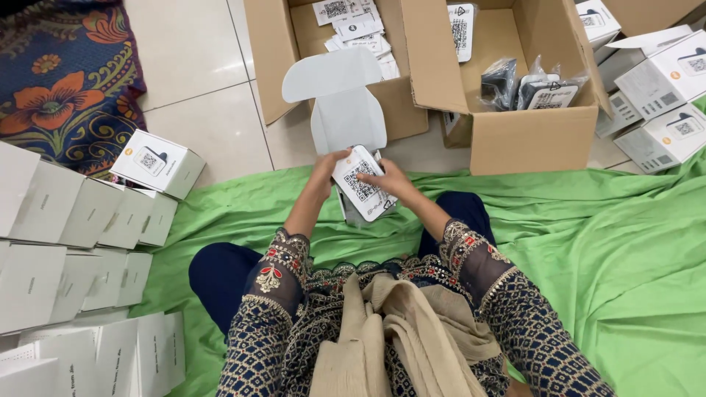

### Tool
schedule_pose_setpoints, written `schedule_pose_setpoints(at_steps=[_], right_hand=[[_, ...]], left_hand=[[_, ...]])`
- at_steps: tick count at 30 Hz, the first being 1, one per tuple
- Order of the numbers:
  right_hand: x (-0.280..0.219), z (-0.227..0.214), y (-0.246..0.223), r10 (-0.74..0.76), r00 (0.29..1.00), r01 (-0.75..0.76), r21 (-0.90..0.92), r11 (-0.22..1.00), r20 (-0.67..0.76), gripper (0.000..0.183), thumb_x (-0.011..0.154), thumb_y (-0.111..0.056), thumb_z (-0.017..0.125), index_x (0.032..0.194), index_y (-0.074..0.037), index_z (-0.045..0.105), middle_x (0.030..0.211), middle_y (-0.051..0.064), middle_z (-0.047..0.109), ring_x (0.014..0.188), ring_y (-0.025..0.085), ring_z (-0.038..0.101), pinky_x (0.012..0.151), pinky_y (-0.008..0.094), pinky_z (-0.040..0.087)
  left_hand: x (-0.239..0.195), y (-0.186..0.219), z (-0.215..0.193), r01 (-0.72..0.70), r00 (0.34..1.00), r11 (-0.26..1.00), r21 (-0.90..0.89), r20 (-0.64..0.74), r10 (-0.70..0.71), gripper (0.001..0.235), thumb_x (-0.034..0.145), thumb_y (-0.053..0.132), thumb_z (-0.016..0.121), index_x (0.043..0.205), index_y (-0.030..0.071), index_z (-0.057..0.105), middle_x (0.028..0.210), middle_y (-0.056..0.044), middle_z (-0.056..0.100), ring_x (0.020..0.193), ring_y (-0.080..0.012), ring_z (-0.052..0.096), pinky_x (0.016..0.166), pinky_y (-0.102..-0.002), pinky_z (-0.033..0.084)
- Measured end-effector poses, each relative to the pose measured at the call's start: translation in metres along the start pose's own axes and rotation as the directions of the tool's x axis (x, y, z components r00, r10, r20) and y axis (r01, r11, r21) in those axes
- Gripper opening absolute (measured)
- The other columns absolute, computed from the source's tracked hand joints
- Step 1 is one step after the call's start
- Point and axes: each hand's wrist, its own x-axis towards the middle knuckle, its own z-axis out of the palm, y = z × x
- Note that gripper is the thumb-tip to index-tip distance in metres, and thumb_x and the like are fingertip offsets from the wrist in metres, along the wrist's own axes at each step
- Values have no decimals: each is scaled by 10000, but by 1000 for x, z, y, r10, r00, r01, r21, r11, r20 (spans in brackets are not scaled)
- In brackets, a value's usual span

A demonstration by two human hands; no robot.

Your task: The person packs items and manuals into small retail boxes for shipment.

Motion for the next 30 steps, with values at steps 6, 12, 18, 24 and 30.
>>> schedule_pose_setpoints(at_steps=[6, 12, 18, 24, 30], right_hand=[[1, 15, 31, -110, 953, -68, -553, 831, -283, 748, 822, -744, 689, 1067, -37, 658, 946, 159, 756, 919, 332, 729, 813, 473, 536], [-12, 15, 9, -141, 929, -98, -593, 799, -343, 680, 868, -599, 738, 1126, 13, 591, 899, 201, 731, 889, 376, 717, 780, 496, 546], [-32, 26, 2, -318, 904, 63, -649, 758, -284, 600, 847, -325, 826, 1238, 34, 547, 1286, 218, 566, 1168, 385, 597, 920, 464, 519], [-55, 0, -6, -402, 915, 325, -671, 666, 44, 939, 700, -371, 906, 1439, 1, 461, 1430, 175, 466, 1332, 386, 472, 1043, 469, 452], [-31, -17, 18, -330, 923, 380, -608, 697, 199, 1048, 565, -289, 960, 1459, -29, 480, 1555, 164, 395, 1372, 383, 469, 1101, 449, 428]], left_hand=[[48, -79, 5, -225, 956, 966, -127, -219, 194, 278, 884, 111, 694, 1093, -65, 642, 946, -141, 738, 817, -226, 718, 726, -359, 578], [33, -81, 14, -252, 893, 832, 494, -214, 397, 443, 776, 31, 664, 1197, -60, 562, 1064, -240, 712, 965, -346, 716, 822, -400, 575], [33, -94, -7, -194, 829, 382, 904, -57, 557, 607, 712, -16, 699, 1298, -101, 566, 1327, -329, 581, 1226, -489, 558, 1084, -479, 468], [-24, -53, -5, -277, 917, 184, 943, 202, 345, 1228, 509, 261, 975, 1468, -145, 325, 1561, -349, 285, 1416, -501, 326, 1171, -463, 342], [-9, -68, -20, -304, 931, -10, 953, 300, 206, 1493, 411, 442, 1028, 1510, -165, 221, 1631, -364, 90, 1544, -459, 130, 1235, -431, 259]])
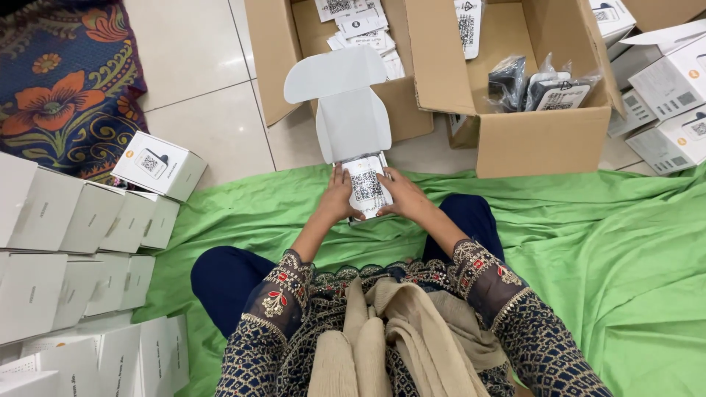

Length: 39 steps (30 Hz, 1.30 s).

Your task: The person packs items and manuals into small retail boxes for shipment.

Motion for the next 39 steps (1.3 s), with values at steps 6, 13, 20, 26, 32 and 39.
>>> schedule_pose_setpoints(at_steps=[6, 13, 20, 26, 32, 39], right_hand=[[12, -5, -22, 43, 998, -34, -234, 972, 35, 1002, 518, -188, 976, 1386, 14, 517, 1554, 244, 355, 1252, 435, 543, 1022, 472, 489], [26, 4, -31, 32, 1000, -29, -389, 921, 1, 939, 450, -123, 985, 1255, 101, 557, 1444, 299, 446, 1074, 442, 633, 879, 474, 556], [43, 9, -24, 69, 996, -30, -470, 882, 65, 718, 507, -164, 981, 1102, 80, 661, 1249, 235, 597, 983, 386, 697, 808, 442, 592], [79, -68, -47, 105, 992, -86, -238, 967, 65, 333, 723, -321, 886, 955, -101, 794, 969, 159, 762, 929, 318, 717, 806, 436, 563], [167, -177, -46, 81, 973, 47, 534, 844, -214, 218, 858, -134, 742, 1070, -82, 747, 881, 66, 783, 774, 134, 755, 643, 277, 587], [328, -185, 56, 144, 923, -71, 208, 976, -356, 232, 854, -44, 733, 1069, -102, 798, 902, 71, 791, 823, 181, 766, 708, 323, 593]], left_hand=[[-3, 19, -13, 79, 995, 984, 160, 47, -87, 1532, 410, 496, 1012, 1560, -93, 190, 1672, -278, 95, 1564, -388, 111, 1207, -518, 261], [-3, 30, -6, 120, 992, 928, 354, -9, -125, 1570, 396, 583, 985, 1577, -79, 191, 1682, -246, 129, 1566, -351, 136, 1210, -612, 204], [4, 45, -23, 107, 989, 840, 533, 31, -146, 1433, 469, 617, 956, 1526, -87, 291, 1626, -288, 215, 1518, -384, 218, 1190, -619, 181], [47, 50, -86, -84, 964, 934, 346, -211, 164, 376, 757, 326, 807, 1013, 76, 696, 1054, -191, 647, 1026, -363, 637, 866, -504, 497], [89, 83, -247, -251, 749, 967, 28, -627, 213, 141, 900, 111, 667, 1033, 90, 709, 916, -139, 722, 895, -363, 687, 742, -488, 528], [249, 16, -267, -97, 877, 995, -14, -473, 79, 192, 940, 187, 664, 1109, 125, 732, 1036, -139, 728, 1013, -337, 681, 850, -482, 531]])
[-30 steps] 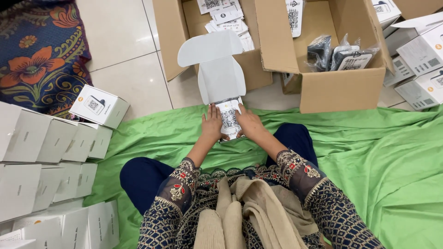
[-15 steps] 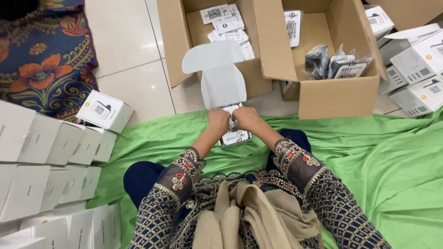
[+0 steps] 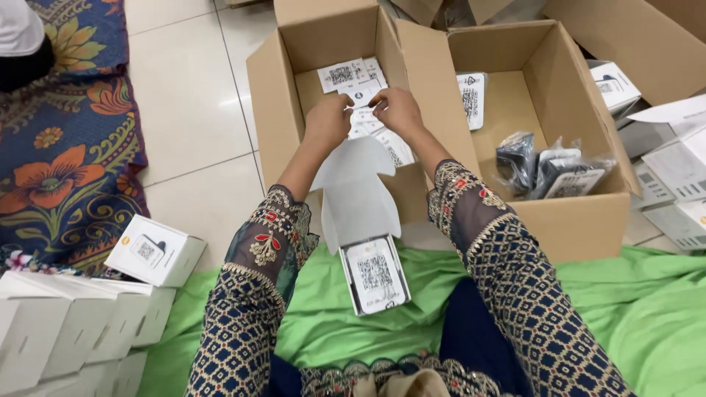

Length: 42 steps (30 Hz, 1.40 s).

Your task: The person packs items and manuals into small retail boxes for shipment.

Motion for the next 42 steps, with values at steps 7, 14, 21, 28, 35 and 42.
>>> schedule_pose_setpoints(at_steps=[7, 14, 21, 28, 35, 42], right_hand=[[58, 84, 84, 309, 833, 44, -611, 790, 459, 692, 714, -51, 874, 1355, -165, 640, 1331, 140, 655, 1203, 333, 642, 968, 417, 537], [58, 154, 155, 456, 865, -157, -751, 641, 208, 713, 945, -145, 618, 1548, -96, 241, 1476, 373, 313, 1236, 540, 495, 874, 664, 515], [56, 149, 167, 186, 972, -82, -525, 847, 147, 450, 744, -85, 787, 1155, -34, 610, 1092, 252, 702, 1047, 423, 685, 872, 504, 565], [4, -6, -38, -74, 997, 71, -448, 891, 11, 358, 918, -214, 756, 1110, 30, 579, 866, 278, 691, 866, 479, 671, 760, 571, 521], [-45, -77, -100, -526, 780, 498, -172, 850, -339, 134, 929, -149, 733, 1048, -114, 784, 1155, 129, 742, 1082, 331, 664, 915, 422, 517], [-130, -111, -142, -201, 917, 279, 196, 940, -344, 233, 950, -269, 835, 970, -43, 778, 835, 46, 729, 774, 130, 670, 691, 279, 541]], left_hand=[[90, -112, 158, 94, 798, 960, 265, 556, -232, 374, 926, 346, 672, 1206, 101, 710, 1230, -170, 688, 1150, -351, 650, 953, -460, 529], [79, -82, 162, 26, 647, 953, 302, 721, -247, 355, 884, 174, 611, 1207, 84, 727, 1288, -174, 679, 1204, -337, 647, 994, -456, 530], [73, -89, 162, -45, 724, 974, 222, 680, -121, 388, 915, 273, 648, 1213, 27, 692, 1265, -206, 687, 1211, -349, 641, 1006, -448, 519], [53, -34, 44, 63, 923, 996, 69, 376, -84, 629, 864, 214, 783, 1377, -16, 500, 1221, -289, 657, 1174, -432, 625, 969, -497, 512], [17, 25, -26, 10, 998, 999, -48, -58, -12, 1001, 661, 170, 940, 1442, -64, 358, 1276, -327, 560, 1132, -461, 601, 941, -468, 511], [-73, 73, -82, -42, 971, 766, -642, -207, -120, 247, 834, 1, 813, 1025, 23, 658, 932, -96, 809, 852, -188, 796, 768, -321, 634]])
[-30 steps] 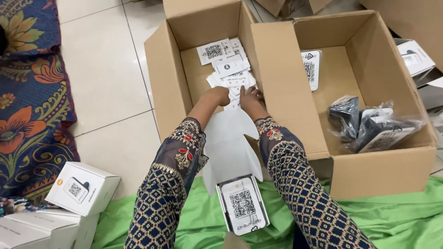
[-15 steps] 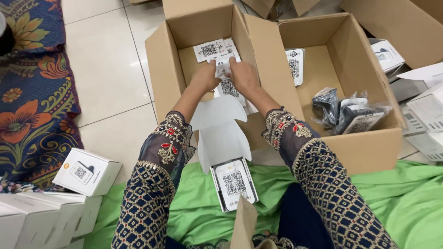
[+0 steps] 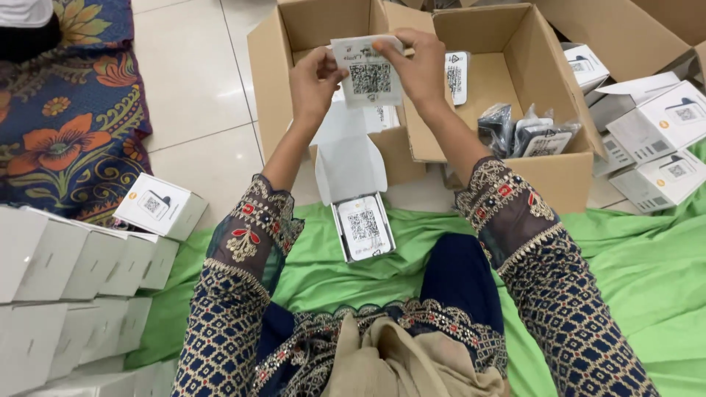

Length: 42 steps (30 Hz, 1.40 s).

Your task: The person packs items and manuals into small retail boxes for shipment.

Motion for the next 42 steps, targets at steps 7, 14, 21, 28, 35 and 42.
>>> schedule_pose_setpoints(at_steps=[7, 14, 21, 28, 35, 42], right_hand=[[-153, 12, 18, 48, 992, -39, -83, 996, 113, 270, 813, -163, 858, 1037, -44, 766, 774, 41, 716, 652, 96, 635, 621, 278, 518], [-241, 62, 96, 102, 987, -86, -130, 988, 122, 106, 866, -87, 770, 949, -22, 757, 817, 184, 739, 696, 282, 742, 631, 380, 555], [-249, 76, 102, 136, 975, -90, -247, 965, 175, 65, 890, -35, 677, 929, -23, 728, 802, 248, 692, 756, 422, 690, 658, 465, 526], [-251, 82, 100, 243, 958, -190, -296, 936, 154, 96, 887, -41, 644, 939, -22, 721, 839, 257, 686, 815, 427, 700, 696, 471, 551], [-252, 91, 97, 277, 948, -213, -336, 918, 156, 80, 902, -73, 671, 925, -8, 711, 878, 270, 682, 871, 460, 670, 729, 504, 533], [-251, 86, 88, 115, 990, -77, -370, 926, 81, 78, 867, -91, 707, 893, -19, 689, 871, 215, 707, 835, 445, 670, 701, 513, 511]], left_hand=[[-142, -17, -17, 57, 995, 996, -72, -77, -63, 247, 870, -64, 763, 882, -14, 521, 733, -50, 665, 718, -106, 722, 623, -284, 613], [-217, -42, -6, -17, 1000, 956, 293, 13, 13, 176, 869, 1, 727, 977, 37, 593, 826, -151, 725, 784, -300, 741, 653, -406, 568], [-226, -82, 1, -56, 991, 842, 536, 133, -18, 211, 830, -16, 645, 1013, 78, 596, 819, -195, 704, 813, -423, 683, 702, -541, 511], [-227, -109, 10, -86, 985, 811, 579, 171, -17, 218, 834, -11, 626, 1031, 74, 586, 765, -197, 684, 778, -432, 673, 680, -563, 497], [-230, -134, 20, -153, 974, 734, 662, 228, -3, 195, 844, -57, 568, 1022, 21, 556, 776, -226, 673, 799, -452, 660, 689, -568, 502], [-226, -143, 25, -195, 972, 732, 653, 227, 56, 259, 744, -145, 535, 982, -44, 530, 798, -248, 656, 847, -466, 640, 754, -551, 511]])
